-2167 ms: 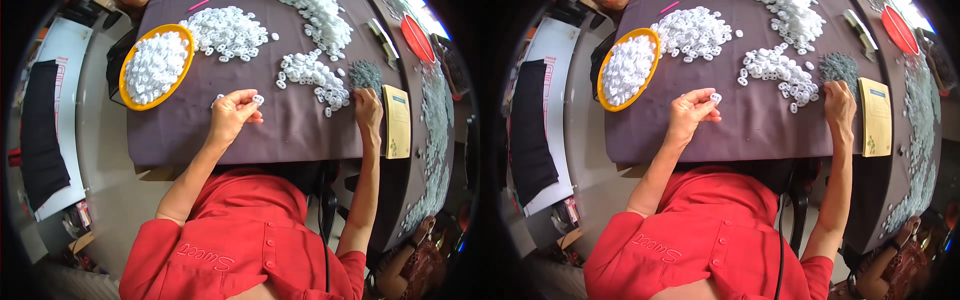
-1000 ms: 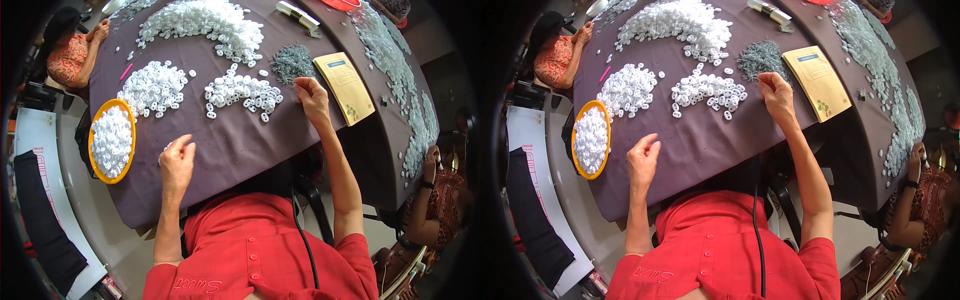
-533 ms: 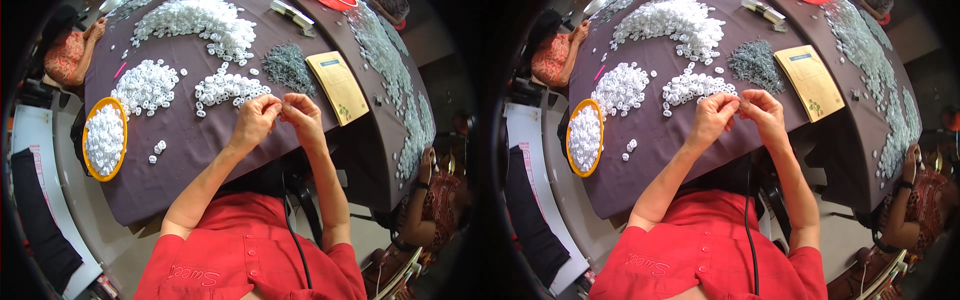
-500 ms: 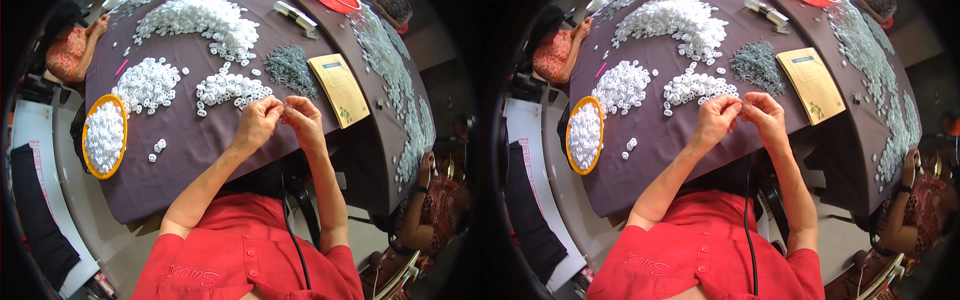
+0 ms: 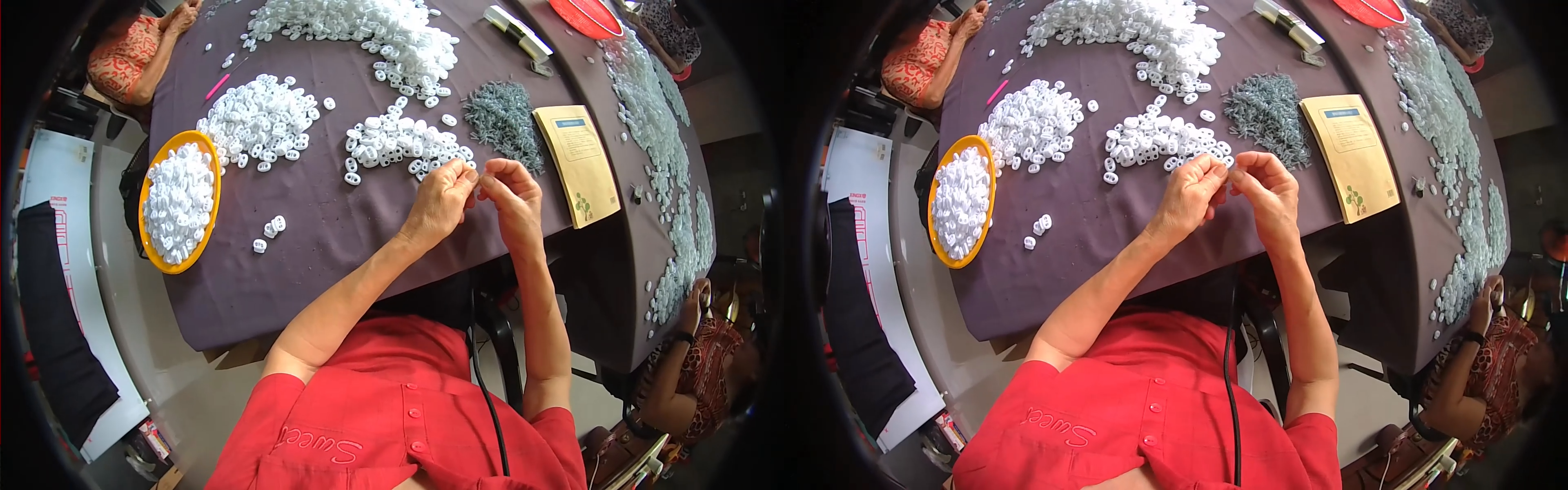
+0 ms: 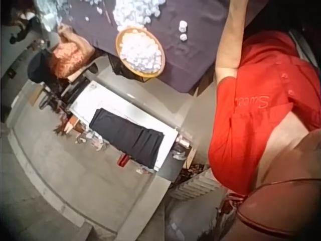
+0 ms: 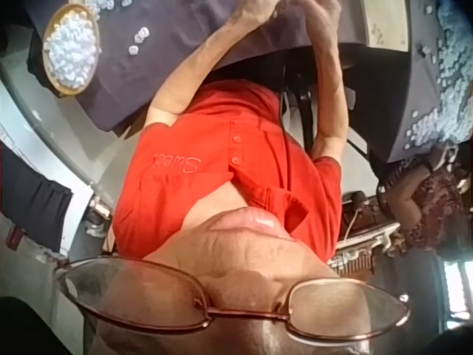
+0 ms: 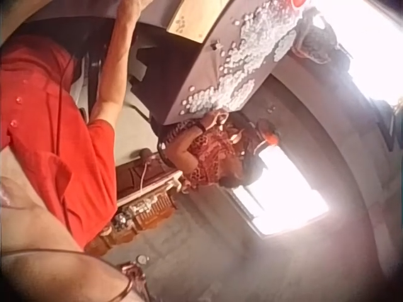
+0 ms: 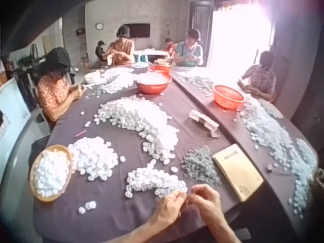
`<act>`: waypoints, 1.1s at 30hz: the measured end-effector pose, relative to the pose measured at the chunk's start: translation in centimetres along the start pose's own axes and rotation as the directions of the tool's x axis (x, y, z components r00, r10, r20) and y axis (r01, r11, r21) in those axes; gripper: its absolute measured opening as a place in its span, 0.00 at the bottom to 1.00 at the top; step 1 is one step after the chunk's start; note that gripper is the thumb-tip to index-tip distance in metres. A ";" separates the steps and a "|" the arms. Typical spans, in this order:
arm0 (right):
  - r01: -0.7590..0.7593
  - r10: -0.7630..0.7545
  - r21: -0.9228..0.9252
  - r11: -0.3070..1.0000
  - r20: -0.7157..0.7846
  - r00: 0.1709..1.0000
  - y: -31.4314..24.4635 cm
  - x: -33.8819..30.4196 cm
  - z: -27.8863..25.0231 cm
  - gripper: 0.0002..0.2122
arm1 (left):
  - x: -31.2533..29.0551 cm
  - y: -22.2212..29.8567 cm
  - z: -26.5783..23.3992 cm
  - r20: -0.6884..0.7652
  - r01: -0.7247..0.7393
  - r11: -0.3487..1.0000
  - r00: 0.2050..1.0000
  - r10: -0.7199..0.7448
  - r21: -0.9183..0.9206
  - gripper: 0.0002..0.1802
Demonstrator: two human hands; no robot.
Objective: The person assembles plastic cord locks by picking up components from piles on the table, fitting the pieces together by hand, and placing the assembled locks onto the table.
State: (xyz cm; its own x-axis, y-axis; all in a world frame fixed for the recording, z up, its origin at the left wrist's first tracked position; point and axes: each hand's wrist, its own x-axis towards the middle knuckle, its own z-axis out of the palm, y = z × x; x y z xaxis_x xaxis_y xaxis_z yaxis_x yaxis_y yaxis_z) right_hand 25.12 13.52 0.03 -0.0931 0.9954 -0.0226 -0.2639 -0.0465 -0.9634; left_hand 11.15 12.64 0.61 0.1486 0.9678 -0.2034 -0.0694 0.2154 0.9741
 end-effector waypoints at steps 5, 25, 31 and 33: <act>0.098 -0.199 -0.587 0.803 -0.109 0.974 0.1 2.2 -0.7 0.04 | 0.4 -1.1 -0.5 -0.039 -0.014 1.000 0.999 0.014 -0.001 0.11; 0.143 -0.069 -0.462 0.875 0.174 0.982 1.3 -4.6 3.6 0.04 | -5.4 -1.7 -3.2 -0.072 0.110 0.973 0.989 -0.127 -0.202 0.09; 0.064 -0.011 -0.473 0.879 0.114 0.993 1.3 -4.4 3.7 0.03 | -5.2 -1.8 -3.1 -0.043 0.165 0.952 0.982 -0.182 -0.257 0.10; -0.030 0.059 -0.327 0.945 0.078 0.995 1.8 -4.3 3.4 0.04 | -5.2 -1.6 -3.0 -0.040 0.160 0.959 0.984 -0.173 -0.233 0.10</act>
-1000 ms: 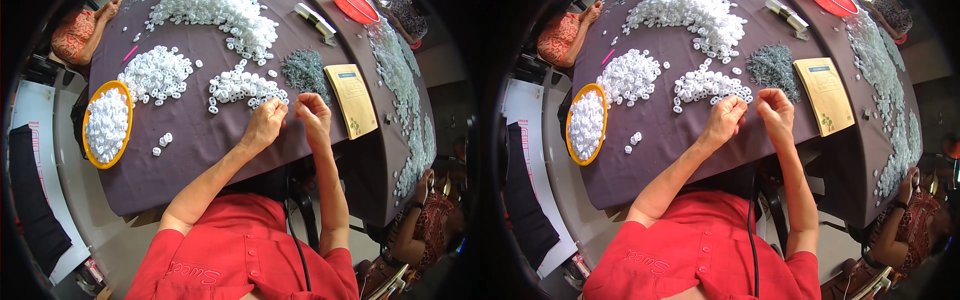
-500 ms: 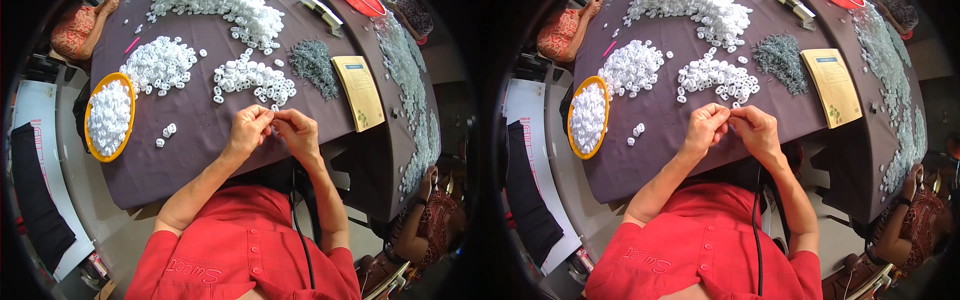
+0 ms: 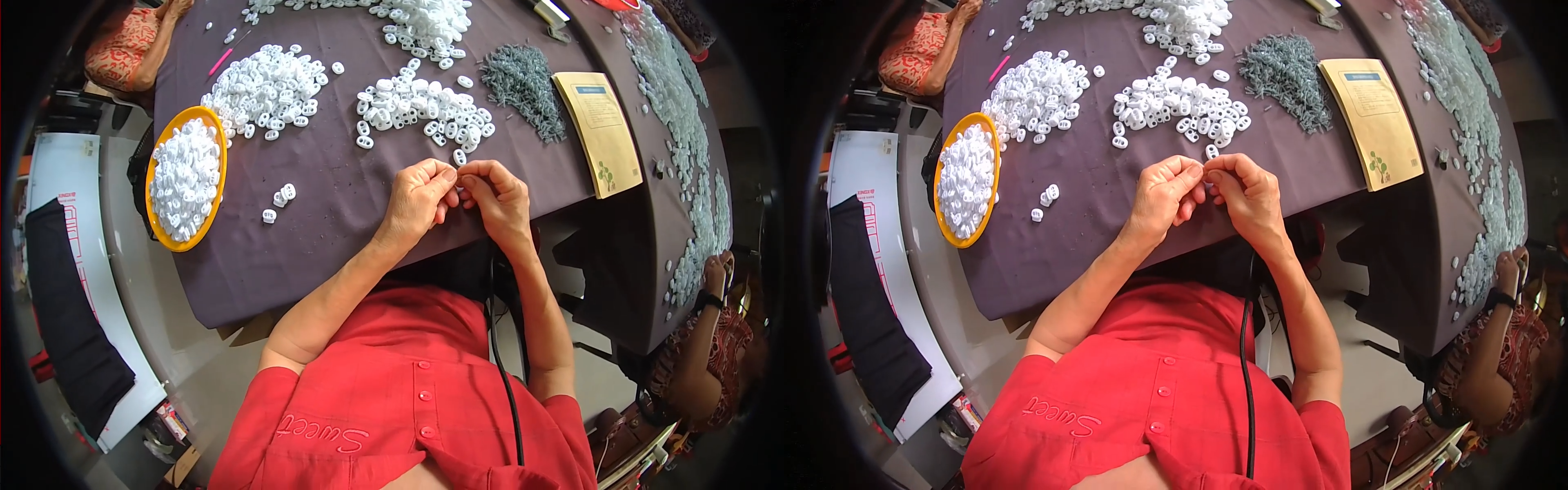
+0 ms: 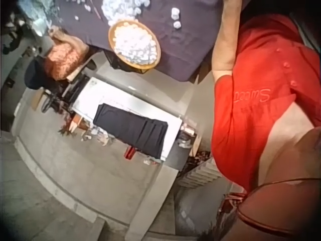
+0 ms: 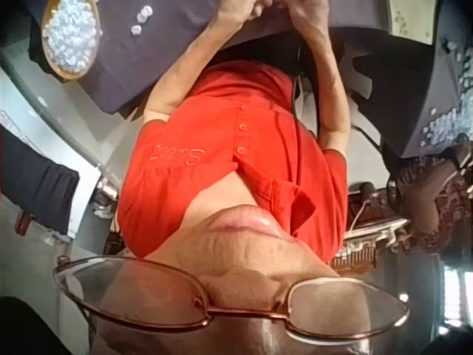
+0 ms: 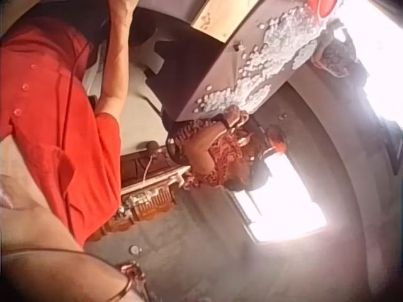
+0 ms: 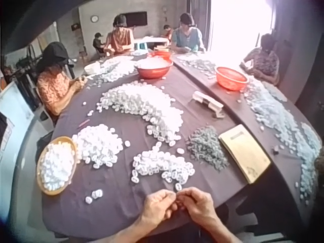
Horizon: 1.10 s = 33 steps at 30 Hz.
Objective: The person assembles plastic cord locks by picking up components from piles on the table, fitting the pieces together by hand, and placing the assembled locks onto the table.
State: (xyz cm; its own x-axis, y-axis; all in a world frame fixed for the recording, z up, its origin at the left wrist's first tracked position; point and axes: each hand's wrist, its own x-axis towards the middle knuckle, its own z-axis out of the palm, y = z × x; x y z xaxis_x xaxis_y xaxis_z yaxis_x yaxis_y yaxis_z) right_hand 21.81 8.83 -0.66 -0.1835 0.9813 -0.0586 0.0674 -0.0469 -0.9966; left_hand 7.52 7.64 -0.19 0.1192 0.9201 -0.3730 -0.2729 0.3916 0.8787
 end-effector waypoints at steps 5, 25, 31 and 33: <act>0.032 -0.031 -0.083 0.996 0.013 0.999 -0.2 0.1 0.2 0.03 | 0.2 0.1 0.1 -0.021 -0.033 0.997 0.999 0.035 0.074 0.11; -0.045 0.053 0.119 0.992 -0.066 0.996 -0.4 0.5 -0.3 0.03 | 1.1 0.7 1.2 0.004 -0.151 0.973 0.988 0.153 0.173 0.10; -0.072 0.075 0.075 0.995 -0.044 0.996 -0.8 0.5 -0.1 0.03 | 1.5 -0.2 0.9 0.021 -0.241 0.930 0.969 0.245 0.277 0.11; -0.123 0.130 0.152 0.981 -0.037 0.991 -0.7 0.7 -0.3 0.03 | 1.5 0.0 0.9 0.030 -0.230 0.940 0.973 0.230 0.253 0.11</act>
State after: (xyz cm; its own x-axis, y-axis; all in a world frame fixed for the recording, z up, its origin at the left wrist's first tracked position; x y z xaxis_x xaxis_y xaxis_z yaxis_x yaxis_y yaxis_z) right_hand 21.91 9.56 0.02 -0.1373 0.9731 -0.1850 -0.0599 -0.1946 -0.9790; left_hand 8.56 9.07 -0.47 0.0822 0.9849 -0.1522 -0.0420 0.1560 0.9869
